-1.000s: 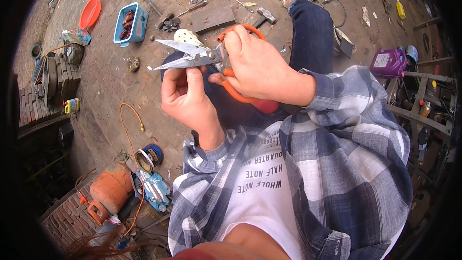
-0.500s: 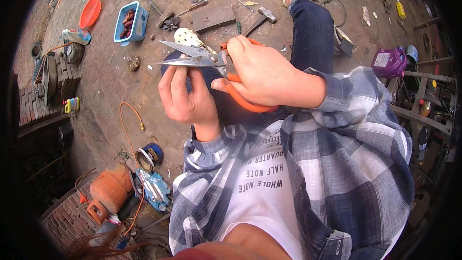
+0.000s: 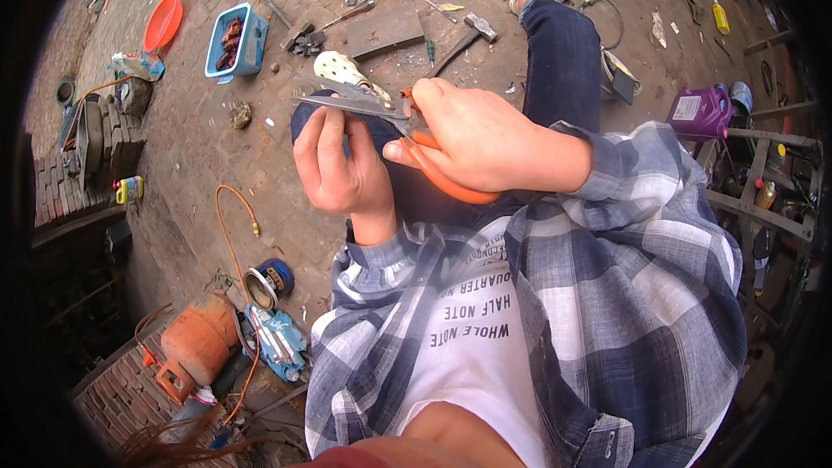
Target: The person sits on the ground in a workshop and uses orange-handled shears to cut a small metal piece. They repeatedly reposition the piece and snip small sections, dropping the cut pieces onto the floor.
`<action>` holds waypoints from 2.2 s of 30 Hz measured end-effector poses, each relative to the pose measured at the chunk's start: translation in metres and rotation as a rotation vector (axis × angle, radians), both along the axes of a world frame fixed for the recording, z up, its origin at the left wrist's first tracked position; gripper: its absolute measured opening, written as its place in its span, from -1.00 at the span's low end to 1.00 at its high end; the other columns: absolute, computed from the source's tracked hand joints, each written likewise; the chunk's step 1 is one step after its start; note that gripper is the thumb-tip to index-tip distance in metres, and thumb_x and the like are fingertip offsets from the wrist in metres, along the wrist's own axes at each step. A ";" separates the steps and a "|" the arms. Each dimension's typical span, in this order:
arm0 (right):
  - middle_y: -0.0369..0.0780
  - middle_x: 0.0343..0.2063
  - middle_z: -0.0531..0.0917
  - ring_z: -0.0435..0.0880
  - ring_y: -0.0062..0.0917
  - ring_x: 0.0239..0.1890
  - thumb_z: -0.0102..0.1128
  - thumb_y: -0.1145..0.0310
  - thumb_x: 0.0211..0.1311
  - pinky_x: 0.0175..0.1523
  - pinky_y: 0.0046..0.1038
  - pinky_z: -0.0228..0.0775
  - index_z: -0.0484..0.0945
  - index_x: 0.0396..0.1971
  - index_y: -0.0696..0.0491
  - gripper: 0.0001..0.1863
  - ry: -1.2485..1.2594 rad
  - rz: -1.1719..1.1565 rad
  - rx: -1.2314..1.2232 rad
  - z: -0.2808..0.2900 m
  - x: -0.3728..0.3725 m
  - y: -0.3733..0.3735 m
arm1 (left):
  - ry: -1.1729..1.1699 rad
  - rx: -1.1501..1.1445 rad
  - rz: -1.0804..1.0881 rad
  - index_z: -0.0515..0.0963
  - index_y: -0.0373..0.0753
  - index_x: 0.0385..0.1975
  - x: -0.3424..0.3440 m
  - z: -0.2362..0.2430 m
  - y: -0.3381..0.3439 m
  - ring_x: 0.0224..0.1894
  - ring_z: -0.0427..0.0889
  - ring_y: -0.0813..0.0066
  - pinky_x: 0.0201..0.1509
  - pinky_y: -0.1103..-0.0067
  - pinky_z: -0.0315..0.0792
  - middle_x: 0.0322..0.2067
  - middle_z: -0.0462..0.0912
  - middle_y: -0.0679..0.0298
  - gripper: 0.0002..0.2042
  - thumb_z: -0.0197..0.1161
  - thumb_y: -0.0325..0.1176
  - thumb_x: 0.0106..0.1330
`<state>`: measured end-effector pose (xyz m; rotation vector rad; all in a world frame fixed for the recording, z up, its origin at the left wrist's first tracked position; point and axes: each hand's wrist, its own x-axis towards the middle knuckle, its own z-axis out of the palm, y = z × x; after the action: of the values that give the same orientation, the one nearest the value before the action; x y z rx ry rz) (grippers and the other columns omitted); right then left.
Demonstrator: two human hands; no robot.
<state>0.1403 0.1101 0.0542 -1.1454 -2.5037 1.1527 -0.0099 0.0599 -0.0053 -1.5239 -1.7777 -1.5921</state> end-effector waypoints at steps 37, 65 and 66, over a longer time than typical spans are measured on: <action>-0.03 -0.47 0.45 0.50 -0.09 -0.41 0.18 0.06 0.25 -0.31 -0.23 0.34 0.29 -0.23 0.19 -0.53 0.116 -0.197 -0.045 -0.008 -0.002 0.003 | -1.404 -0.112 -0.556 0.55 -0.42 -0.23 0.008 0.016 0.001 -0.41 0.61 0.52 -0.27 0.63 0.50 -0.35 0.65 0.15 -0.87 0.25 -0.58 0.25; -0.02 -0.21 0.39 0.47 -0.13 -0.15 0.42 0.17 -0.06 -0.06 -0.24 0.36 0.31 -0.10 0.25 -0.35 -0.014 -0.179 0.501 -0.018 -0.010 0.006 | -1.252 -0.059 -0.450 0.52 -0.42 -0.32 0.017 0.026 -0.002 -0.43 0.60 0.54 -0.29 0.62 0.53 -0.42 0.63 0.20 -0.93 0.17 -0.66 0.24; -0.01 -0.21 0.39 0.47 -0.13 -0.15 0.42 0.17 -0.07 -0.07 -0.23 0.36 0.30 -0.11 0.25 -0.36 -0.028 -0.175 0.481 -0.018 -0.010 0.007 | -1.256 -0.052 -0.434 0.52 -0.42 -0.35 0.017 0.029 -0.001 -0.45 0.60 0.54 -0.31 0.63 0.53 -0.43 0.63 0.21 -0.96 0.19 -0.65 0.23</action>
<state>0.1304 0.1168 0.0358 -1.2074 -2.4429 0.4539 0.0075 0.0590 0.0236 -0.9323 -2.0228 -3.1872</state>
